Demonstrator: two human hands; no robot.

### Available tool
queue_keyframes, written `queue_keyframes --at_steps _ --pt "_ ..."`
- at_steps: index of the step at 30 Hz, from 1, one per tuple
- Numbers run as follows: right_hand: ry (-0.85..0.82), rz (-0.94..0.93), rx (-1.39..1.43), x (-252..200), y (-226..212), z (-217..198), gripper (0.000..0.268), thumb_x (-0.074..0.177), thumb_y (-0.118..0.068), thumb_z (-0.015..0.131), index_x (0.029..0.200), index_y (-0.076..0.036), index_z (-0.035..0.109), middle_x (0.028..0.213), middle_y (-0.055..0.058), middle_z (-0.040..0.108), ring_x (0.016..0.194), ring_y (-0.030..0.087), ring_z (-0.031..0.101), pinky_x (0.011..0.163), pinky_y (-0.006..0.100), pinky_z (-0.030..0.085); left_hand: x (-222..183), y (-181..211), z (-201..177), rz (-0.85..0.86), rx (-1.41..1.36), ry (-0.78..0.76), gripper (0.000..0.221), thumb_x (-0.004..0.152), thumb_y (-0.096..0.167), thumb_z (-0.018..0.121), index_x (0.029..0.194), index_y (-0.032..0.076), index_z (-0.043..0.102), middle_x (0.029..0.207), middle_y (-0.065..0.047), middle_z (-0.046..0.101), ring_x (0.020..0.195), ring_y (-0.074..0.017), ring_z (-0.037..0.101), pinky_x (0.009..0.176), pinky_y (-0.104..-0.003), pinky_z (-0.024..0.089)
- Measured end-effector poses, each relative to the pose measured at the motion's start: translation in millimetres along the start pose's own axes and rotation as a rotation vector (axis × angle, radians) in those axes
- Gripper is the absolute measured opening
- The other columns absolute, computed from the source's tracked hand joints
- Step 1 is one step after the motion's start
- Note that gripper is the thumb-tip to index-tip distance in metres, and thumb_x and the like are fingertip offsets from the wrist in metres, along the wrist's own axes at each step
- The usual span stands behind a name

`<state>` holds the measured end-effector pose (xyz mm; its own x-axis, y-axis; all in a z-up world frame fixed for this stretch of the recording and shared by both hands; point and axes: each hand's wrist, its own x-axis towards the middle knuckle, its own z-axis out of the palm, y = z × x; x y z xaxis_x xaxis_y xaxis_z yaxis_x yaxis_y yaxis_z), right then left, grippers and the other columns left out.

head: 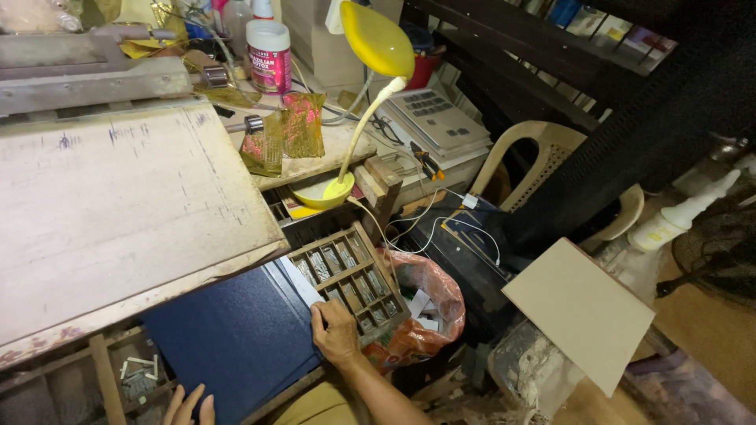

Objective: The person organizes small metal printing types into a wooden tray by hand, picking them up individually and placing them into specific compartments.

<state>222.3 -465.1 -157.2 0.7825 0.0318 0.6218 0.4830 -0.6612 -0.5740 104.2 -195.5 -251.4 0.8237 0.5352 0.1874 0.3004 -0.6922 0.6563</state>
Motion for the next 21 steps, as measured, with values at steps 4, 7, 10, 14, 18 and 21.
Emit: queue_keyframes --at_steps 4,7,10,14,18,21 --pt "0.019 -0.002 -0.010 1.6 -2.8 -2.1 0.011 0.100 -0.010 0.058 0.094 -0.007 0.067 0.078 0.007 0.054 0.068 0.023 0.052 0.059 0.036 0.039 8.8 -36.0 28.8 0.181 0.053 0.105 0.037 0.106 0.038 0.059 0.118 0.012 0.082 0.140 -0.025 0.071 0.109 -0.0342 0.074 0.103 -0.046 0.057" --pt "0.026 -0.013 -0.014 1.9 -3.1 -2.4 0.012 0.100 -0.011 0.059 0.095 -0.007 0.068 0.078 0.007 0.055 0.067 0.022 0.053 0.057 0.036 0.040 10.1 -42.3 34.0 0.212 -0.016 0.137 0.036 0.106 0.036 0.060 0.117 0.009 0.082 0.139 -0.030 0.070 0.109 -0.0378 0.074 0.099 -0.048 0.059" --pt "0.012 -0.009 -0.021 1.8 -3.1 -2.3 0.012 0.101 -0.010 0.058 0.095 -0.006 0.067 0.078 0.008 0.055 0.067 0.023 0.052 0.058 0.037 0.039 9.4 -36.8 29.0 0.196 0.060 0.138 0.037 0.107 0.039 0.059 0.115 0.013 0.083 0.136 -0.024 0.074 0.104 -0.0313 0.075 0.102 -0.044 0.056" --pt "0.005 -0.001 -0.016 1.0 -2.1 -1.2 0.011 0.101 -0.010 0.058 0.096 -0.007 0.067 0.079 0.007 0.055 0.068 0.022 0.053 0.059 0.036 0.040 6.3 -28.3 21.6 0.132 0.101 0.078 0.040 0.107 0.042 0.056 0.120 0.015 0.082 0.143 -0.021 0.071 0.109 -0.0312 0.073 0.106 -0.044 0.054" --pt "-0.011 0.016 -0.022 -0.6 0.6 0.9 0.012 0.101 -0.011 0.057 0.096 -0.007 0.067 0.080 0.006 0.056 0.068 0.020 0.052 0.059 0.034 0.040 3.5 -23.4 20.3 0.185 0.080 0.152 0.040 0.109 0.040 0.057 0.117 0.011 0.083 0.138 -0.024 0.073 0.106 -0.0338 0.074 0.105 -0.046 0.054" --pt "-0.047 0.058 0.007 -1.1 0.4 -0.5 0.013 0.102 -0.012 0.057 0.095 -0.007 0.067 0.079 0.005 0.054 0.069 0.019 0.050 0.059 0.034 0.039 9.3 -42.5 38.5 0.124 0.098 0.071 0.044 0.107 0.042 0.056 0.123 0.010 0.082 0.141 -0.026 0.070 0.106 -0.0382 0.074 0.101 -0.048 0.058"
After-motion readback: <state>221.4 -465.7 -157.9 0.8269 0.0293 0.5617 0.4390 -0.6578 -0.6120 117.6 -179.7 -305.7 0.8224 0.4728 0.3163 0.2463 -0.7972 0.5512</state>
